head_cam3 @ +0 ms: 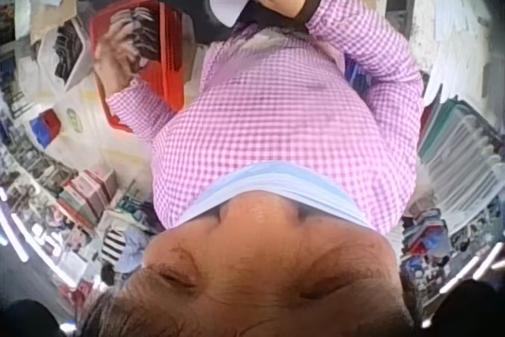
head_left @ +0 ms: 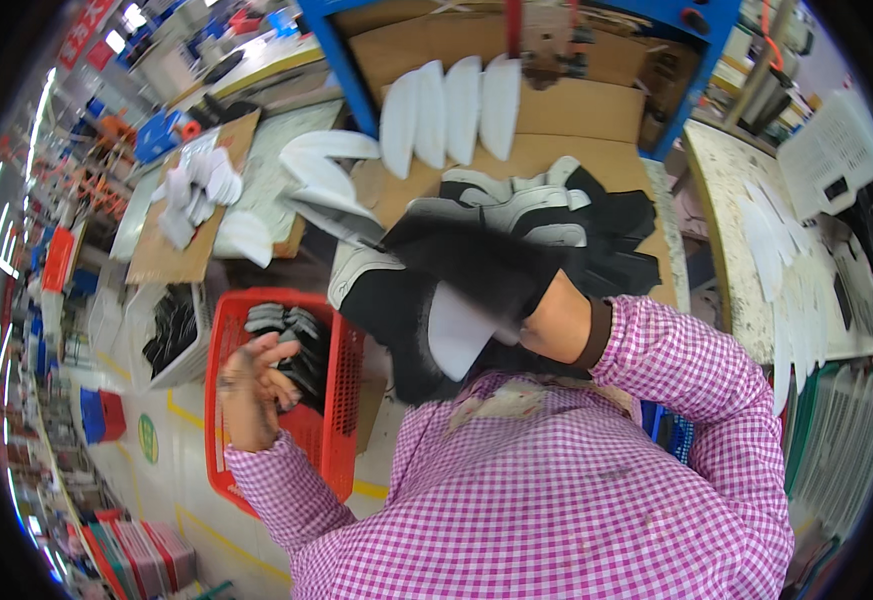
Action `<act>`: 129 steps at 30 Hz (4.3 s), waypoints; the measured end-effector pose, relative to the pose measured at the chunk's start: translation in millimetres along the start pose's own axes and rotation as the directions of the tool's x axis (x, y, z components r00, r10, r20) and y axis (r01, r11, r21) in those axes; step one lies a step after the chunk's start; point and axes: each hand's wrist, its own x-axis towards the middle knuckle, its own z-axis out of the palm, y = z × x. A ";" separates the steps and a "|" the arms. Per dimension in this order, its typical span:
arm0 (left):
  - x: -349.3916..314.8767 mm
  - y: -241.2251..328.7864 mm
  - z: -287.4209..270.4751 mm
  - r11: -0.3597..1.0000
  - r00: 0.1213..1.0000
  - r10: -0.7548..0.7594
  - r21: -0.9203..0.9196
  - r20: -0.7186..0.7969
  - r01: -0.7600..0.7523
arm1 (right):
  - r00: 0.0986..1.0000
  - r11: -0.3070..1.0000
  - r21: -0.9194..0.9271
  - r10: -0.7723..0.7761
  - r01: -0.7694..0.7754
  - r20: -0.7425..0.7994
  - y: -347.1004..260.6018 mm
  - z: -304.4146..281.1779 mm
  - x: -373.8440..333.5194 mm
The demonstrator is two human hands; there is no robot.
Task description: The person repeatedly picks black fabric shoe uppers from a red basket, places them on a worktable, aligns white plastic insoles on the inner surface, and folds the uppers over the insoles. The person continues this cycle for multiple units throughout the clip.
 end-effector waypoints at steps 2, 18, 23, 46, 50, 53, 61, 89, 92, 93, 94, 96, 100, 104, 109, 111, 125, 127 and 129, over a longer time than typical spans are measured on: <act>-10.6 1.7 -18.6 0.884 0.980 0.144 -0.463 0.140 -0.064 | 0.955 0.952 -0.128 -0.258 0.277 0.146 -8.1 9.2 27.5; -110.3 -85.1 -209.1 0.952 0.368 0.079 0.179 -0.927 0.246 | 0.905 0.919 -0.352 -0.015 0.180 0.425 2.4 23.7 56.2; -80.4 -246.7 -232.7 0.378 0.504 0.238 0.557 -0.830 0.739 | 0.923 0.924 -0.375 0.085 0.068 0.375 14.9 -15.7 34.2; 26.6 -104.0 -54.0 0.997 0.963 0.021 -0.070 -0.270 -0.042 | 0.972 0.973 -0.059 0.225 -0.221 0.072 45.9 -36.8 -15.4; 43.5 -74.7 33.2 0.966 0.844 -0.214 -0.020 0.492 0.257 | 0.972 0.957 0.173 0.233 -0.233 0.019 38.8 -83.0 -17.7; 39.1 -73.4 95.9 0.927 0.773 0.043 -0.314 0.633 0.205 | 0.958 0.902 0.336 0.287 -0.270 -0.001 43.5 -96.4 -11.5; 68.0 -56.0 172.3 0.532 0.918 -0.159 -0.752 0.363 0.389 | 0.964 0.954 -0.151 0.249 -0.260 -0.094 79.6 -84.2 -4.3; 177.6 -38.7 138.5 0.698 0.990 0.064 -0.703 -0.124 -0.133 | 0.624 0.283 0.870 0.781 -0.405 0.036 168.4 -85.5 24.3; 161.5 -37.9 138.4 0.655 0.978 0.167 -0.755 0.126 -0.015 | 0.568 0.316 0.846 0.823 -0.430 -0.019 153.8 -92.5 -13.1; 160.0 -39.6 141.9 0.679 0.999 0.042 -0.734 0.019 -0.015 | 0.565 0.281 0.875 0.825 -0.395 -0.009 150.0 -98.4 -27.4; 160.5 -42.2 147.6 0.688 0.998 -0.036 -0.726 -0.046 -0.009 | 0.531 0.269 0.875 0.847 -0.403 -0.016 146.7 -104.3 -41.0; 163.8 -47.0 161.3 0.694 0.986 -0.154 -0.717 -0.068 0.059 | 0.479 0.290 0.860 0.876 -0.420 -0.062 140.6 -118.4 -66.8; 173.8 -63.0 204.9 0.793 0.985 -0.134 -0.584 0.107 0.171 | 0.344 0.317 0.861 0.921 -0.397 -0.180 118.6 -148.1 -113.4; 199.5 -76.4 236.7 0.877 0.967 -0.175 -0.417 0.186 0.239 | 0.155 0.347 0.832 0.938 -0.433 -0.310 107.1 -167.7 -136.3; 226.4 -60.1 210.5 0.817 0.990 -0.068 -0.562 0.125 0.127 | 0.357 0.468 0.769 0.874 -0.436 -0.330 142.6 -135.5 -93.7; 232.4 -40.6 184.7 0.833 0.997 -0.063 -0.547 0.049 0.080 | 0.507 0.608 0.649 0.778 -0.457 -0.371 165.1 -111.2 -65.7; 193.6 -28.6 171.8 0.894 0.992 -0.038 -0.448 -0.117 -0.018 | 0.509 0.514 0.795 0.802 -0.322 -0.313 166.7 -100.7 -80.0; 186.5 -20.3 154.2 0.856 0.982 -0.113 -0.517 -0.154 0.018 | 0.555 0.470 0.842 0.789 -0.267 -0.264 175.1 -84.9 -65.6; 178.0 -25.0 165.3 0.919 0.991 -0.048 -0.394 -0.127 -0.006 | 0.428 0.477 0.825 0.842 -0.303 -0.329 181.9 -93.6 -66.0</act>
